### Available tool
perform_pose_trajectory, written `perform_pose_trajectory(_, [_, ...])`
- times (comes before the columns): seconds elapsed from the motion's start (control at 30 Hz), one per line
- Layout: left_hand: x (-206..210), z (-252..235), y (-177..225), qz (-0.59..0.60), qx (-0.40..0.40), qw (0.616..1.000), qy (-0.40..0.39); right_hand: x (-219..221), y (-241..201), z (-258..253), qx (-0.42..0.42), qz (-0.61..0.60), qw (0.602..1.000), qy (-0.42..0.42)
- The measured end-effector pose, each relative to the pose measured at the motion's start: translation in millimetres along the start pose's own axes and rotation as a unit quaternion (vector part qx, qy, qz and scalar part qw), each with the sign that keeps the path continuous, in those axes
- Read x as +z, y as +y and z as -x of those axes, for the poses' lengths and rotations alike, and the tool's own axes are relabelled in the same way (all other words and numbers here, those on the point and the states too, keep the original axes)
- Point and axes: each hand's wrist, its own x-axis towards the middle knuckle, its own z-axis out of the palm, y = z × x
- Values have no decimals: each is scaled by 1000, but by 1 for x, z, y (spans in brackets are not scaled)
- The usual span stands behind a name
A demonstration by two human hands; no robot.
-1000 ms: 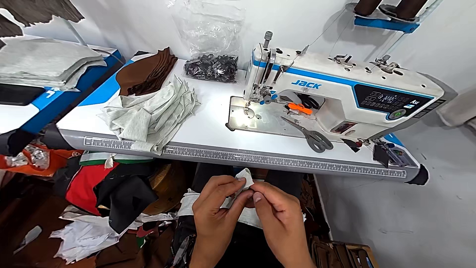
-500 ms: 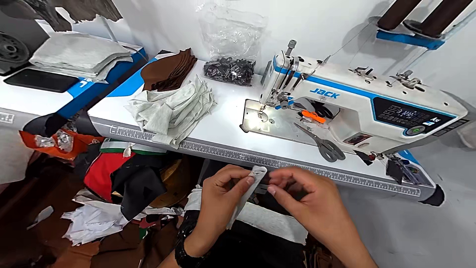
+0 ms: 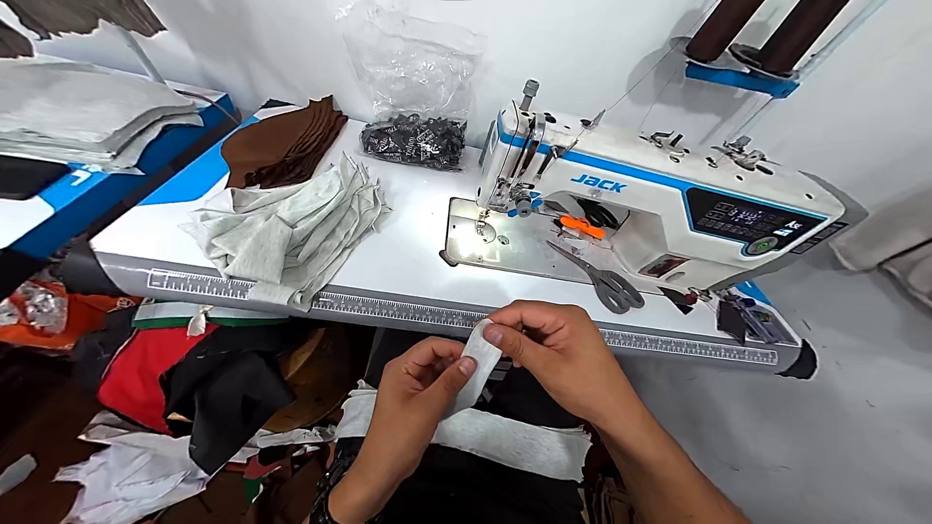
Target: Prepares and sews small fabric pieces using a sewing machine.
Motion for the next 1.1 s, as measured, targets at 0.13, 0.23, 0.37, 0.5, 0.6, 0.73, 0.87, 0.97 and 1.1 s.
perform_pose_trajectory(0.13, [-19, -49, 3, -216, 60, 974, -37, -4, 35, -19, 51, -19, 998, 41])
perform_pose_trajectory(0.23, [-24, -114, 4, -445, 145, 880, -80, -9, 80, -52, 78, 55, 991, 98])
perform_pose_trajectory(0.37, [-15, -191, -10, -564, 99, 808, -140, -24, 134, -102, 111, 176, 971, 117])
perform_pose_trajectory(0.5, [-13, -237, -33, -618, 56, 764, -179, -37, 173, -138, 78, 305, 945, 90])
perform_pose_trajectory(0.6, [-19, -254, -45, -629, 51, 753, -187, -43, 193, -148, 84, 337, 935, 77])
perform_pose_trajectory(0.73, [-28, -258, -54, -626, 88, 751, -191, -49, 205, -153, 86, 334, 936, 65])
perform_pose_trajectory(0.87, [-31, -257, -61, -628, 145, 746, -170, -51, 208, -152, 71, 333, 936, 95])
perform_pose_trajectory(0.97, [-30, -256, -62, -635, 156, 740, -156, -56, 202, -146, 68, 333, 935, 104])
perform_pose_trajectory(1.1, [-33, -255, -65, -631, 170, 741, -153, -57, 202, -128, -11, 343, 936, 73])
